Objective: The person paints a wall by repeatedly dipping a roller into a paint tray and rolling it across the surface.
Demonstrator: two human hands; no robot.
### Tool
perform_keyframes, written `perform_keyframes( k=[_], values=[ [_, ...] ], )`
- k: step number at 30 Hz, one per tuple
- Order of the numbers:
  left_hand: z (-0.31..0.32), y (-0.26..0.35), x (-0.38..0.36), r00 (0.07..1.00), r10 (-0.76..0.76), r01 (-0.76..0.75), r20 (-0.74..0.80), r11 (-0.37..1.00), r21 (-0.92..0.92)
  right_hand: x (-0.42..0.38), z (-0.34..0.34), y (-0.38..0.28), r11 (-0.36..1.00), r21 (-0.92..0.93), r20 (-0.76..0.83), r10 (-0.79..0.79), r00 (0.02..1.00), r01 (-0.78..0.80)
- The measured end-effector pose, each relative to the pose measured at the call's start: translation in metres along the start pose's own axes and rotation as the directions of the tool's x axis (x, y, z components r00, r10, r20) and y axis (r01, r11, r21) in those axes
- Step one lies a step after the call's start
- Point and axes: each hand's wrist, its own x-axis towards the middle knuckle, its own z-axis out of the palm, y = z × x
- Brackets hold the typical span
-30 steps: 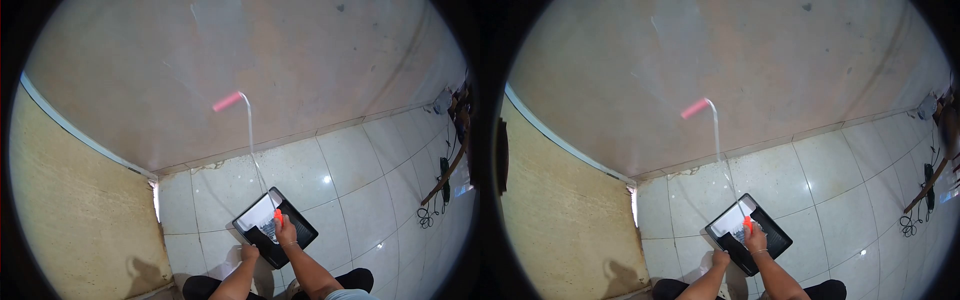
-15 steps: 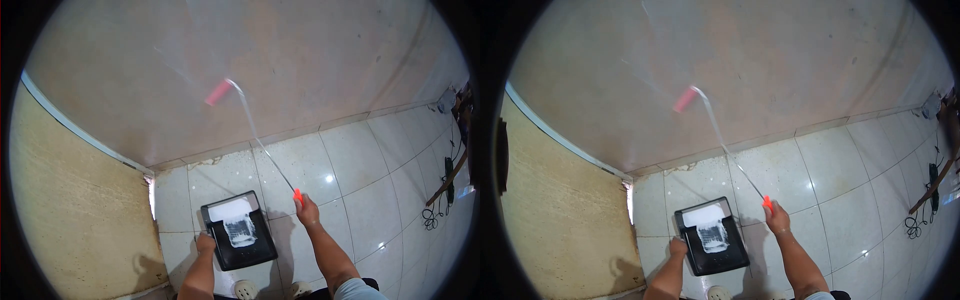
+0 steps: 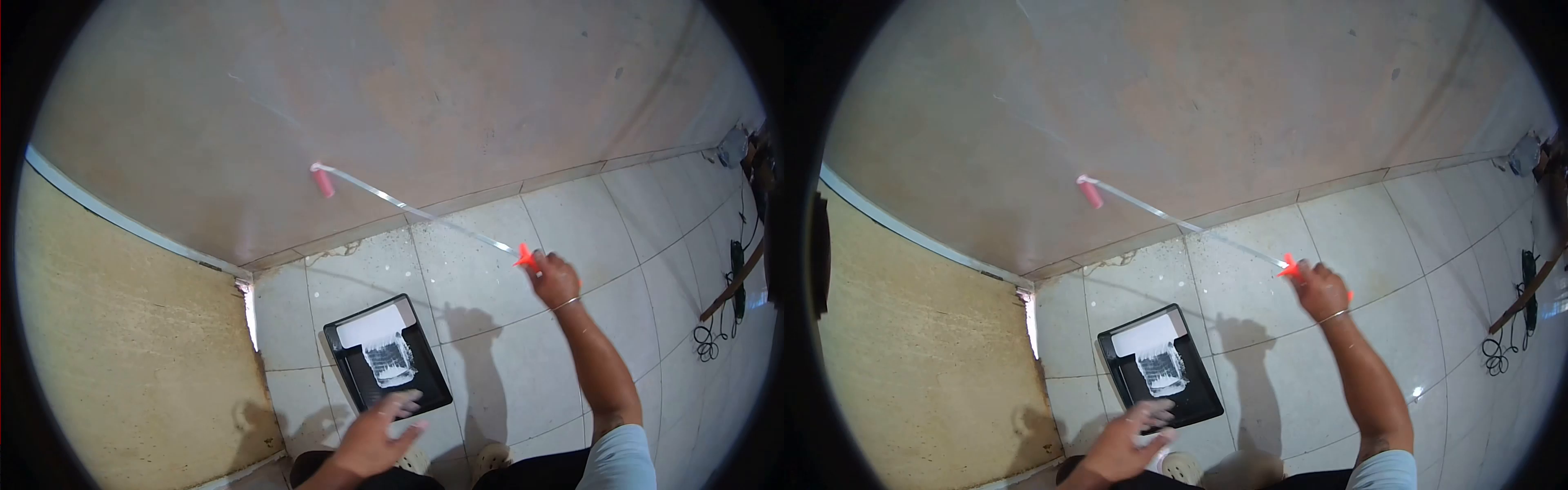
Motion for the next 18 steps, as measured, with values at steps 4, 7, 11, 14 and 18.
perform_keyframes(
  k=[4,7,11,14,18],
  values=[
    [0.021,-0.025,0.014,0.990,0.037,-0.040,0.134,0.999,0.019,-0.017,-0.059,0.104,0.986,-0.126,-0.024,0.107,0.994,-0.109],
    [0.031,-0.046,0.025,0.993,0.100,-0.114,0.057,0.933,0.342,-0.003,-0.072,0.082,0.982,-0.169,0.040,0.094,0.995,-0.086],
    [0.038,-0.022,0.040,0.987,0.065,-0.085,0.148,0.988,0.129,0.042,-0.033,-0.028,0.990,-0.126,0.108,-0.053,0.993,0.067],
    [0.028,-0.022,0.036,0.982,0.144,-0.155,0.123,0.985,0.082,0.021,-0.023,0.032,0.999,-0.025,-0.082,-0.040,0.996,0.038],
    [0.011,-0.032,0.026,0.995,0.042,-0.045,0.091,0.999,0.025,-0.033,-0.053,0.097,0.970,-0.175,-0.021,0.166,0.986,-0.167]
  ],
)
